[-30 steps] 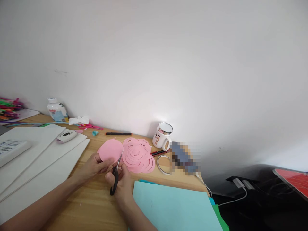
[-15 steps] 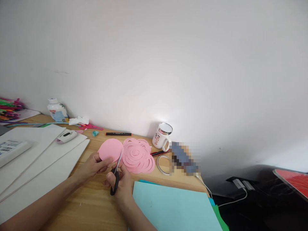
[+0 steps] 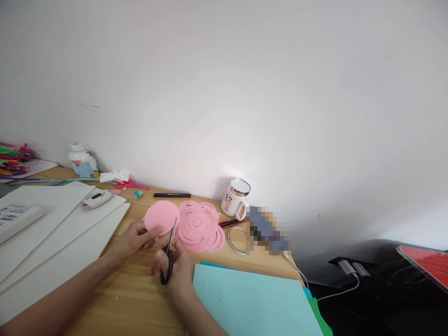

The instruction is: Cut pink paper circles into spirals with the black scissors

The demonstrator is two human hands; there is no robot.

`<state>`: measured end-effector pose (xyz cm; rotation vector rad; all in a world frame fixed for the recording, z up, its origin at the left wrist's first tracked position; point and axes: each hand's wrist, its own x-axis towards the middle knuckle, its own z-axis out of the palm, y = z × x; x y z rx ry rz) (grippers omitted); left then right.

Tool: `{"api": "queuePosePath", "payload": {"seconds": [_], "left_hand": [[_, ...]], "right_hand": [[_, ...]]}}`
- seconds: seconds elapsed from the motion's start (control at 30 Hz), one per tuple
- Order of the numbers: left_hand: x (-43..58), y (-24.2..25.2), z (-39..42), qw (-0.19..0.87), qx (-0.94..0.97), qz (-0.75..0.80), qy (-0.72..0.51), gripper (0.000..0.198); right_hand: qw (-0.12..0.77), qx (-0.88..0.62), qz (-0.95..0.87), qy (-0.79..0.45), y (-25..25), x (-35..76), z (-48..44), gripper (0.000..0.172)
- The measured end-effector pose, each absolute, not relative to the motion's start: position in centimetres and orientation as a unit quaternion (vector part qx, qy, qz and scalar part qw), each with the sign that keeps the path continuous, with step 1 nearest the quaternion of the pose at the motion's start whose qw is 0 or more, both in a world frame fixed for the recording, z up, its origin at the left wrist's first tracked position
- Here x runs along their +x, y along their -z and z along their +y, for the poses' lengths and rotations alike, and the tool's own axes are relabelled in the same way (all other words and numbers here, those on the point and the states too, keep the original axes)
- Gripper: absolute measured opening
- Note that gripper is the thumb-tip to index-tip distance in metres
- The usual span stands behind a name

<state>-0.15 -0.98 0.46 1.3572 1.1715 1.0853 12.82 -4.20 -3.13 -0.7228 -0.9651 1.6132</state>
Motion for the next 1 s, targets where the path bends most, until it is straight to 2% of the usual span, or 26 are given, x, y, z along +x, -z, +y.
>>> {"api": "queuePosePath", "payload": {"seconds": [0.2, 0.4, 0.57, 0.83, 1.0], "left_hand": [[0.06, -0.65, -1.03, 0.499, 0.544, 0.494, -0.460, 0.052], [0.57, -0.88, -1.13, 0.512, 0.579, 0.479, -0.415, 0.056], [0.60, -0.96, -1.33, 0.487, 0.568, 0.500, -0.436, 0.045], [0.10, -0.28, -1.21, 0.525, 0.575, 0.486, -0.396, 0.040], [0.10, -0.32, -1.12, 0.520, 0.574, 0.485, -0.406, 0.034]], "right_hand": [[0.537, -0.303, -0.392, -0.683, 3.10, 12.73, -4.27, 0.023], [0.521, -0.300, -0.435, -0.670, 3.12, 12.78, -4.50, 0.017], [0.511, -0.304, -0.439, -0.674, 3.58, 12.76, -4.39, 0.020], [0.530, -0.320, -0.450, -0.644, 2.63, 13.32, -4.04, 0.034], [0.527, -0.316, -0.442, -0.654, 2.92, 13.25, -4.01, 0.034]]}}
